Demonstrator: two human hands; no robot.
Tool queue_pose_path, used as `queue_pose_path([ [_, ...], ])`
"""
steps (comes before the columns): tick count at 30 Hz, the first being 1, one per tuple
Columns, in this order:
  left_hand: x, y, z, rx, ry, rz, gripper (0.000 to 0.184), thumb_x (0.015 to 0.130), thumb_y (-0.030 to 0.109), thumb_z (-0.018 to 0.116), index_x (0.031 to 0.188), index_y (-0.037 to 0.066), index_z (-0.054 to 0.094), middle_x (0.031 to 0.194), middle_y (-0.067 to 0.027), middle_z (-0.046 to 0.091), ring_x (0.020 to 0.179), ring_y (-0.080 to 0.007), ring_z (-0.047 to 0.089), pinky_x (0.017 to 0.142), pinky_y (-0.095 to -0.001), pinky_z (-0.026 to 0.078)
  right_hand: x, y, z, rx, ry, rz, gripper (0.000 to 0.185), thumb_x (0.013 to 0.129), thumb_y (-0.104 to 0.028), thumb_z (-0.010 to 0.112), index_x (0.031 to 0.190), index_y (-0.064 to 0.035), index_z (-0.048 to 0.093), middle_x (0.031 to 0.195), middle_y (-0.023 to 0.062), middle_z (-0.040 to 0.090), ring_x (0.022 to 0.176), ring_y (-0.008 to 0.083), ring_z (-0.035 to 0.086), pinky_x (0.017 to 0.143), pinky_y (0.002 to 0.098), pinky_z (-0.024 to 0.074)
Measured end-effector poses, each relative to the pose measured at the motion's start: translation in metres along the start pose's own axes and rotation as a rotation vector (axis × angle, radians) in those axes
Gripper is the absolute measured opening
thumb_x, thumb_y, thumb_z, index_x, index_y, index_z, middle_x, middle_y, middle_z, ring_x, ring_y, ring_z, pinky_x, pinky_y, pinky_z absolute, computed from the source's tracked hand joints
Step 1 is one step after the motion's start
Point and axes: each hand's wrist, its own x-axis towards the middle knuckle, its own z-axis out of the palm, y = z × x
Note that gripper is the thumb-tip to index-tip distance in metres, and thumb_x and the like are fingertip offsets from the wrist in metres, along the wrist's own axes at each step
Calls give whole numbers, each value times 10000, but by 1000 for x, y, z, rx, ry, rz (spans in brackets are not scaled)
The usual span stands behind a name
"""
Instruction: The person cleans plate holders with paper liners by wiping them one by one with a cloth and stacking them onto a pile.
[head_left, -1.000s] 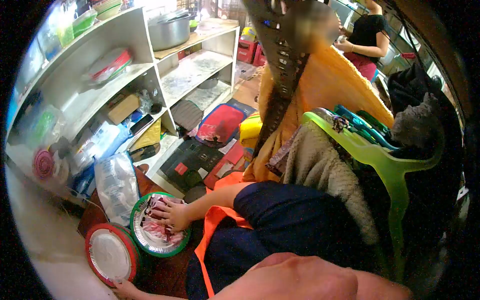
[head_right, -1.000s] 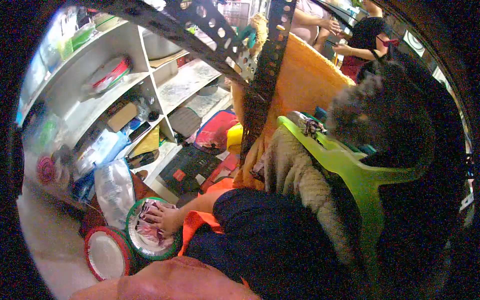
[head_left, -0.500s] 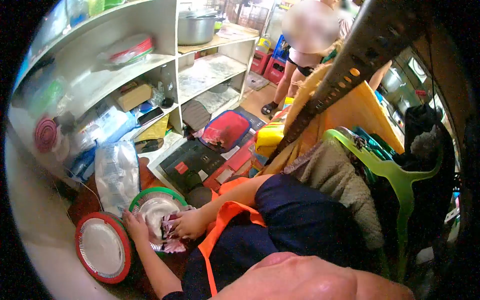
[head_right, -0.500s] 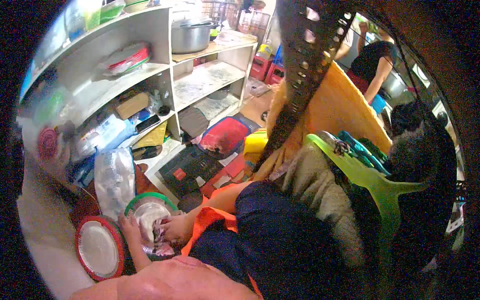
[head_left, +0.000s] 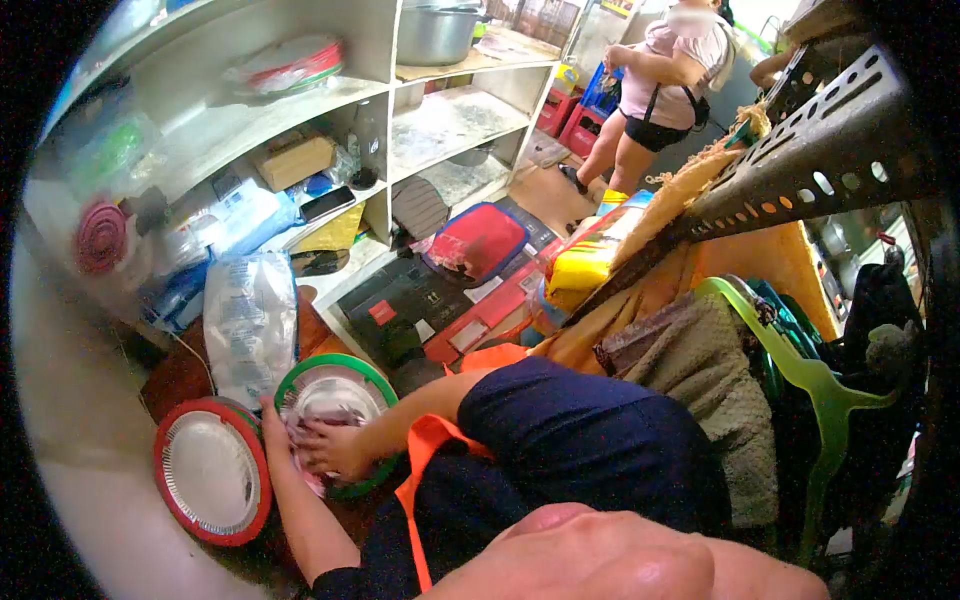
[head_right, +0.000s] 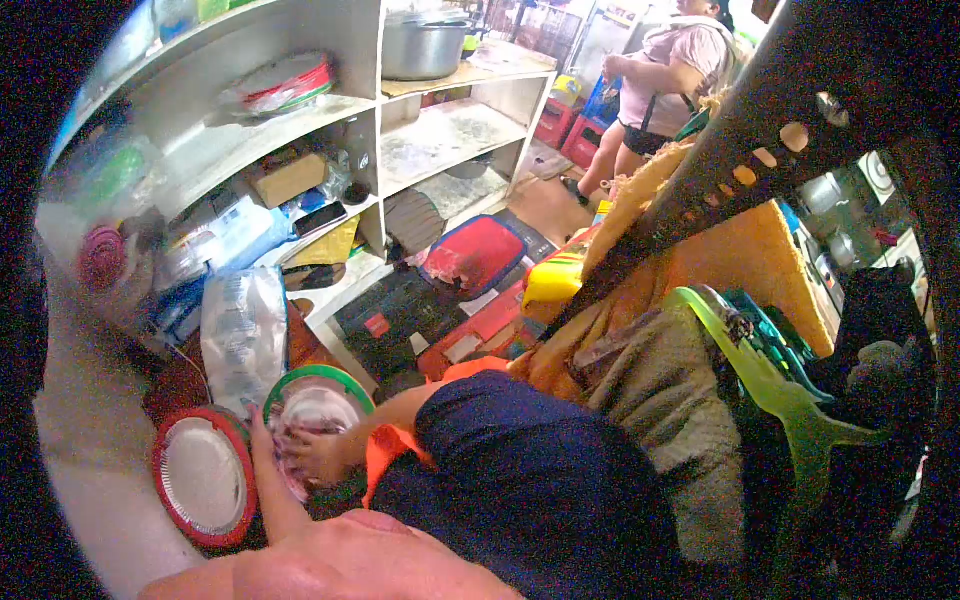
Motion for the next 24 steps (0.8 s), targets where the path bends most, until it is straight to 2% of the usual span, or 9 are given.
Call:
queue_pose_path([
  [1,2,-3,-5,133,80,15,615,868,518,452,1148,-27,506,1113,-170,580,1018,-310,548,848,-357,435,-15,-5,3,92,65,-127,530,803,-407,465,1241,-109,483,1377,121,364,1316,340,229,1034,603,98],
  [3,39,-50,-29,847,179,636,469,779,313,640,1103,-13,542,1015,-152,624,889,-291,596,790,-356,459,-46,-9,4,185,115,-261,509,803,-374,475,1238,-109,485,1374,122,367,1317,324,236,1046,586,97],
  [4,12,-24,-6,812,211,526,476,673,127,698,1115,13,560,969,-160,638,862,-288,606,793,-361,456,-62,-5,0,278,86,-307,495,796,-360,494,1213,-93,501,1313,132,434,1270,314,324,1034,555,178],
  [6,-10,10,13,822,193,386,517,681,130,700,1153,0,534,1033,-172,611,915,-269,584,823,-339,444,-95,-2,-39,385,58,-349,481,789,-345,513,1188,-78,518,1252,142,501,1223,304,412,1021,525,259],
  [10,4,0,7,816,213,334,475,715,121,671,1146,-29,538,1000,-213,619,889,-295,603,793,-362,463,-146,35,-90,1724,-373,700,288,863,-243,442,1007,-46,595,812,37,635,674,155,613,530,315,459],
  [11,5,1,9,829,269,376,447,727,129,659,1130,-30,548,964,-221,630,856,-318,618,772,-386,471,-159,59,-34,1819,-219,632,264,852,-233,459,978,-43,592,773,39,624,613,137,594,484,280,446],
  [13,-19,24,36,920,353,520,424,751,174,646,1109,-35,555,975,-215,629,845,-356,616,757,-435,461,-179,58,-83,2048,23,916,213,829,-201,471,911,-58,605,726,49,629,552,147,589,478,260,467],
  [18,-75,102,93,1052,459,532,371,768,130,622,1123,51,544,1031,-186,608,939,-369,571,805,-419,442,-193,62,-97,2157,77,885,197,792,-213,504,825,-48,608,650,56,616,505,166,577,484,293,478],
  [24,-117,139,-19,1038,733,854,458,812,160,578,1244,55,467,1169,-203,527,1069,-345,507,893,-413,402,-181,56,-73,2153,37,880,221,819,-220,472,859,-51,609,690,57,634,526,157,590,483,283,487],
])
